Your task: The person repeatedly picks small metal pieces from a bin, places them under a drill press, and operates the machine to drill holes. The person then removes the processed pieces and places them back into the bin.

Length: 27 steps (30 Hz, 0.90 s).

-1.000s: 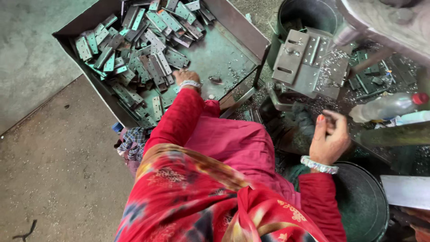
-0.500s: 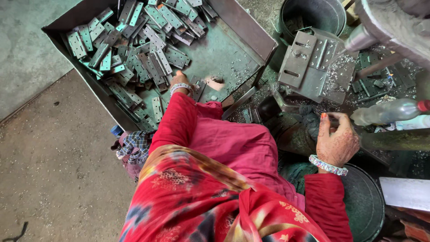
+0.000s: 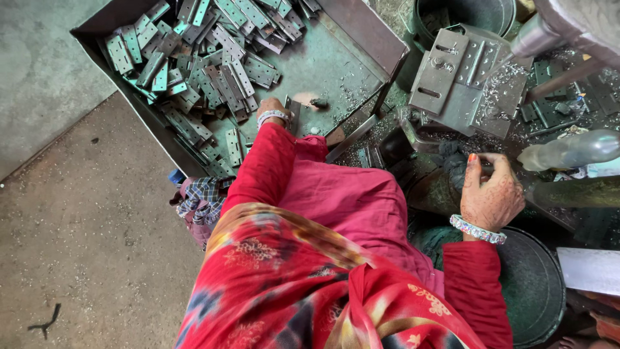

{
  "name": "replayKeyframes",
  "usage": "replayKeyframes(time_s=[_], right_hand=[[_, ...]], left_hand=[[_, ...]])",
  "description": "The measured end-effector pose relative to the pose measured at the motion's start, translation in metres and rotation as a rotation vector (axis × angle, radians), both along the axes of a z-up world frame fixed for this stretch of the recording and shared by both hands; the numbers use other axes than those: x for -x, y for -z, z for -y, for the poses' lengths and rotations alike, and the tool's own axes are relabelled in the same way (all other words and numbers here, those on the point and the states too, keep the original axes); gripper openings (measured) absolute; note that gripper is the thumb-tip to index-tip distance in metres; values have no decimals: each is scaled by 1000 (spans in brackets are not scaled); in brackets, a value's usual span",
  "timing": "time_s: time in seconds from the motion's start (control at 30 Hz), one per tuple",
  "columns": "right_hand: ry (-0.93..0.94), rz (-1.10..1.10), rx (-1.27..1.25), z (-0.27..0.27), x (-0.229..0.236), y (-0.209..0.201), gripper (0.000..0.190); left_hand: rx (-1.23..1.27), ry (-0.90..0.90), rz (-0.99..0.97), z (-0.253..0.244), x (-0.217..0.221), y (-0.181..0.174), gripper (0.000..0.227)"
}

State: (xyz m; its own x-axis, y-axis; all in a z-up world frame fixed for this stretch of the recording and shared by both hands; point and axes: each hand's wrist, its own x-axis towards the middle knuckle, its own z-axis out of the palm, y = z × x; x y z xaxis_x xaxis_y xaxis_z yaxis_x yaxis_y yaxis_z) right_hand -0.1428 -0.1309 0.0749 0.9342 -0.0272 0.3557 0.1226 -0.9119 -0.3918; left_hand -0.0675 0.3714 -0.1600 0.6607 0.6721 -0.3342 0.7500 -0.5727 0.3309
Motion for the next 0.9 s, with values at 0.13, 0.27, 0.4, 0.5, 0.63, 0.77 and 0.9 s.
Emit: replayKeyframes(time_s=[0.13,0.27,0.4,0.5,0.63,0.77,0.9], right_hand=[[-29,25,-12,0,2,1,23],[-30,38,-15,-2,4,0,24],[-33,26,-78,-5,6,-5,22],[-42,20,-105,-6,8,-8,21],[-20,-40,-175,-7,9,-11,20],[15,-59,-168,-3,10,-11,22],[1,-152,-144,-5,7,-6,26]], left_hand=[[10,-107,413,15,5,-33,48],[128,-29,724,68,1,-85,39],[589,153,1044,175,-21,-134,30],[-163,710,1136,262,-36,-158,15],[-373,1186,695,346,-31,-160,38],[-108,1032,677,368,-19,-155,51],[-320,924,435,372,-20,-168,36]])
